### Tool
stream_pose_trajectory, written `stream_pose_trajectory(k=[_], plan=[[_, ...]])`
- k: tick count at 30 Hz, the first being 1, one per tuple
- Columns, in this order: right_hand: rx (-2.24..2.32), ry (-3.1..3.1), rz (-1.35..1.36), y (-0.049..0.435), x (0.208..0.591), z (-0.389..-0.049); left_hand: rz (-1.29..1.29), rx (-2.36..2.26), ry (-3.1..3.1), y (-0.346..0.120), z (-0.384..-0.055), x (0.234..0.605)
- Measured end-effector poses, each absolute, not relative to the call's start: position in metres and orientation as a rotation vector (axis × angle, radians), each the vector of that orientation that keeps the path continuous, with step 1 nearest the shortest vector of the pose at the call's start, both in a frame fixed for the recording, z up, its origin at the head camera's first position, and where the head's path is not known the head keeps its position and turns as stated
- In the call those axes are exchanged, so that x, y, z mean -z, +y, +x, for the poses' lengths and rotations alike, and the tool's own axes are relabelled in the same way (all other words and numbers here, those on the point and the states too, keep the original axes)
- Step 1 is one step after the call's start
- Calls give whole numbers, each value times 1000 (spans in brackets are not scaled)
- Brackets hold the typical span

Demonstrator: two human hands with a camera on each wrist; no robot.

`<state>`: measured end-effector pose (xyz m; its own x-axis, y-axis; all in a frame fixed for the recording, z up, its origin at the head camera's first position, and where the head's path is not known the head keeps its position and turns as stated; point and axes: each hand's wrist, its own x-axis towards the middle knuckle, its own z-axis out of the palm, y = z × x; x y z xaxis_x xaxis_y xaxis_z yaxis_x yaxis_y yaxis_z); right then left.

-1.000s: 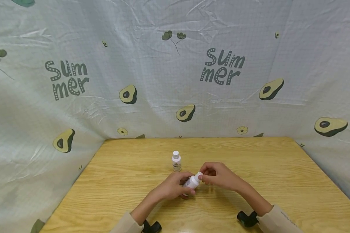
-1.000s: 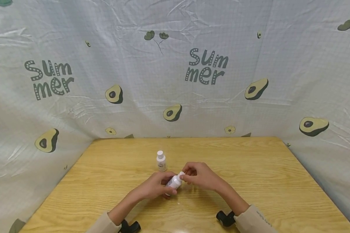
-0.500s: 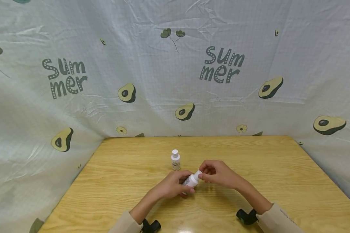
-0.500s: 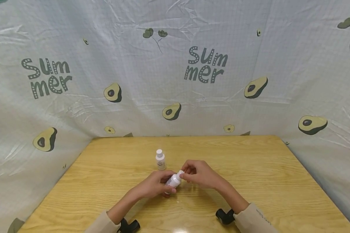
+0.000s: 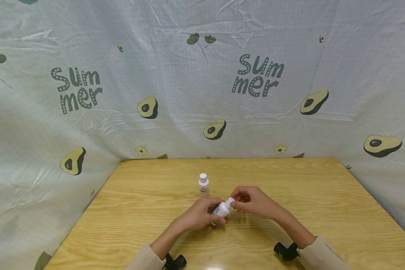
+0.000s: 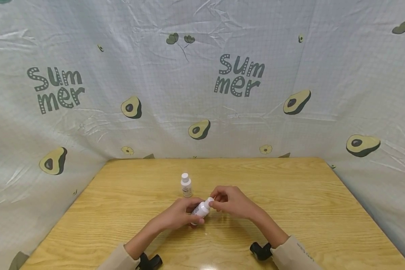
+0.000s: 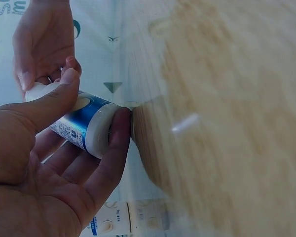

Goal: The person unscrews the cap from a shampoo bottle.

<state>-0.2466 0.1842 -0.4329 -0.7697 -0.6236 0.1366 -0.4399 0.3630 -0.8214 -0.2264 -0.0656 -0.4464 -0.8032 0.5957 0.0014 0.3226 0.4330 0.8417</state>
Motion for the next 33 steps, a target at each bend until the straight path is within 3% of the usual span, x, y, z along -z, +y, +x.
stream_pose_trajectory(k=[33], plan=[[1364,2430,-975,184,433,-247,831,-1226,2482,-65,-229,447]])
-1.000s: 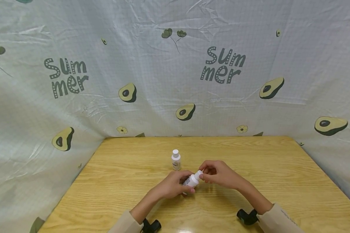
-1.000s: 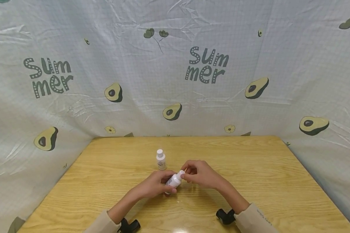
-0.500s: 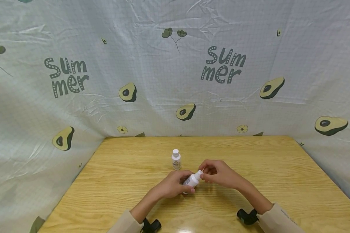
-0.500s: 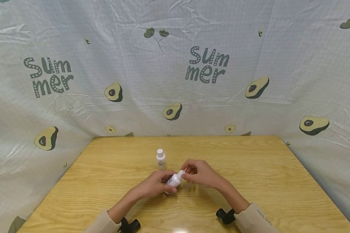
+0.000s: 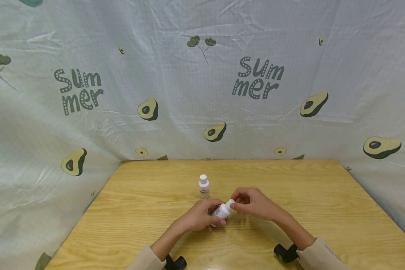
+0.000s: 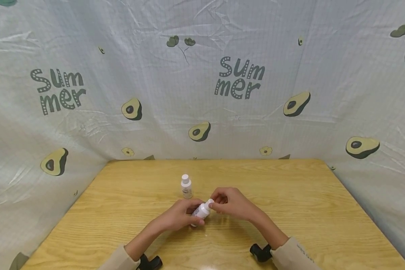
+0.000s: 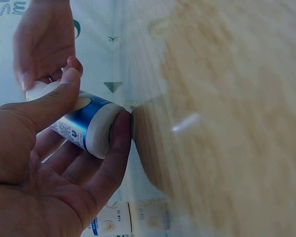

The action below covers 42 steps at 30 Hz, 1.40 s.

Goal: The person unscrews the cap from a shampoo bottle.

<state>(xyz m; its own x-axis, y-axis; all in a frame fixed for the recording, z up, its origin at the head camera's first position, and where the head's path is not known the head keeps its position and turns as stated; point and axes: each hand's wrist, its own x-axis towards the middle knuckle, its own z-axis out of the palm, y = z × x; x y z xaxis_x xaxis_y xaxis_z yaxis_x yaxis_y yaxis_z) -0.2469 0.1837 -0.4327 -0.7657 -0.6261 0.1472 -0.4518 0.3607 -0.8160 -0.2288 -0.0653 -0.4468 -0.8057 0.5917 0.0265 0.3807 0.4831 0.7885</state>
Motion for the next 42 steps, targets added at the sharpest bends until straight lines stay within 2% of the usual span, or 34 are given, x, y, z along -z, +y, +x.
stream_pose_trajectory(k=[15,42], plan=[[1352,2462,-913,180,432,-245,845,-1221,2478,-67,-228,446],[1375,2427,-990,181,436,-240,847,-1247,2447,-71,-223,447]])
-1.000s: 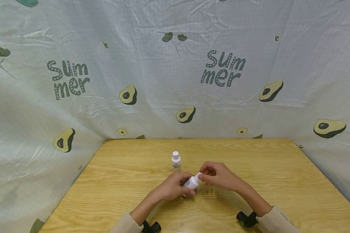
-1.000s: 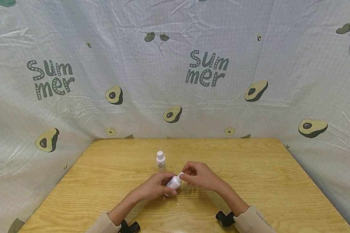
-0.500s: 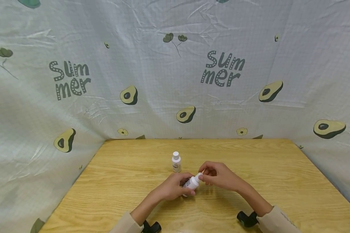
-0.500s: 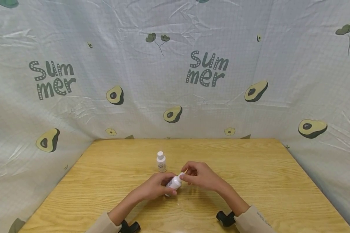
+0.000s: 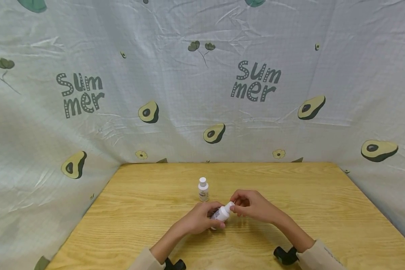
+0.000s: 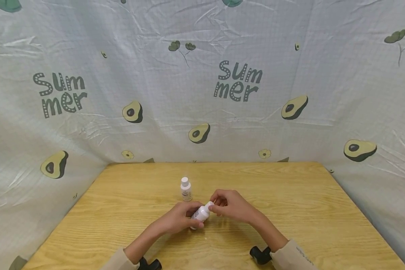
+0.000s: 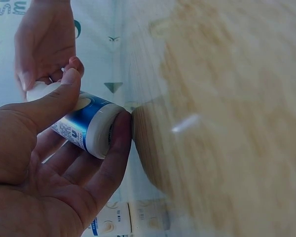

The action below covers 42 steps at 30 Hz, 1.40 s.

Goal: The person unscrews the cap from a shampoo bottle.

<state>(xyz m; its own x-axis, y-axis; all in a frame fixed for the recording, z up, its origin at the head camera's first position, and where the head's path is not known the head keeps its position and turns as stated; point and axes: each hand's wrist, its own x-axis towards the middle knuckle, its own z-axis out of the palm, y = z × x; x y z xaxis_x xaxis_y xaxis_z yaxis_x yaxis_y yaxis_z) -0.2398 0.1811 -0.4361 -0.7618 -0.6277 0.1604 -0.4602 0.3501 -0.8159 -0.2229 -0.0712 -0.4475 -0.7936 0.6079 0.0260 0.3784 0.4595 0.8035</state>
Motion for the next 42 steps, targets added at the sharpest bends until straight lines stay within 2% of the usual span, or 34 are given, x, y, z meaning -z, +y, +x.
stream_pose_trajectory(k=[42], plan=[[1390,2460,-893,168,432,-250,873,-1213,2419,-84,-245,444]])
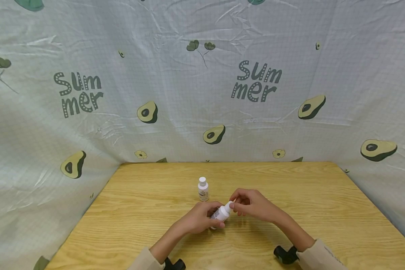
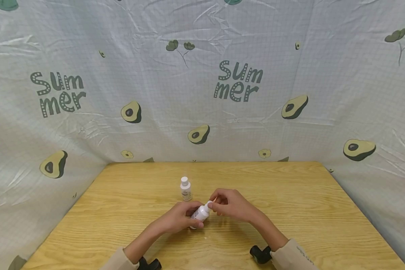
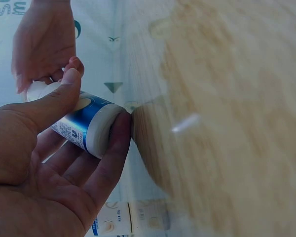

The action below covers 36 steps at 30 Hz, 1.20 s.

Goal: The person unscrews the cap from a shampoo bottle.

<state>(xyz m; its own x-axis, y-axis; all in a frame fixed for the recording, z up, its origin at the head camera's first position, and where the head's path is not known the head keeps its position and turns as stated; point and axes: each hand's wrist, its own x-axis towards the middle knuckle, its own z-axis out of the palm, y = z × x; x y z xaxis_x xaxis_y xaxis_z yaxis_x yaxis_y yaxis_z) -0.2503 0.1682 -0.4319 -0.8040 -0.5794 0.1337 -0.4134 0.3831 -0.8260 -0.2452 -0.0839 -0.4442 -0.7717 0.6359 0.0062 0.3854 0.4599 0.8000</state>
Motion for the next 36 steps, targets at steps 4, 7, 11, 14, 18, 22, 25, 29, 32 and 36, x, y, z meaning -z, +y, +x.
stream_pose_trajectory(k=[4,7,11,14,18,22,25,29,32,36], plan=[[1373,2488,-881,168,432,-250,865,-1217,2413,-83,-245,444],[1361,2493,-880,168,432,-250,867,-1216,2414,-83,-245,444],[1369,2471,-888,169,431,-250,869,-1216,2417,-83,-244,444],[1382,2455,-893,169,432,-250,870,-1214,2420,-83,-244,444],[1402,2450,-893,169,432,-250,868,-1215,2418,-83,-244,443],[1400,2464,-884,168,431,-249,867,-1219,2416,-83,-244,444],[1387,2468,-882,168,431,-249,868,-1217,2418,-83,-244,444],[1385,2455,-896,168,430,-249,869,-1217,2417,-83,-244,444],[1391,2443,-909,169,431,-250,868,-1221,2415,-83,-244,444],[1399,2447,-906,168,432,-250,864,-1224,2415,-83,-243,444]])
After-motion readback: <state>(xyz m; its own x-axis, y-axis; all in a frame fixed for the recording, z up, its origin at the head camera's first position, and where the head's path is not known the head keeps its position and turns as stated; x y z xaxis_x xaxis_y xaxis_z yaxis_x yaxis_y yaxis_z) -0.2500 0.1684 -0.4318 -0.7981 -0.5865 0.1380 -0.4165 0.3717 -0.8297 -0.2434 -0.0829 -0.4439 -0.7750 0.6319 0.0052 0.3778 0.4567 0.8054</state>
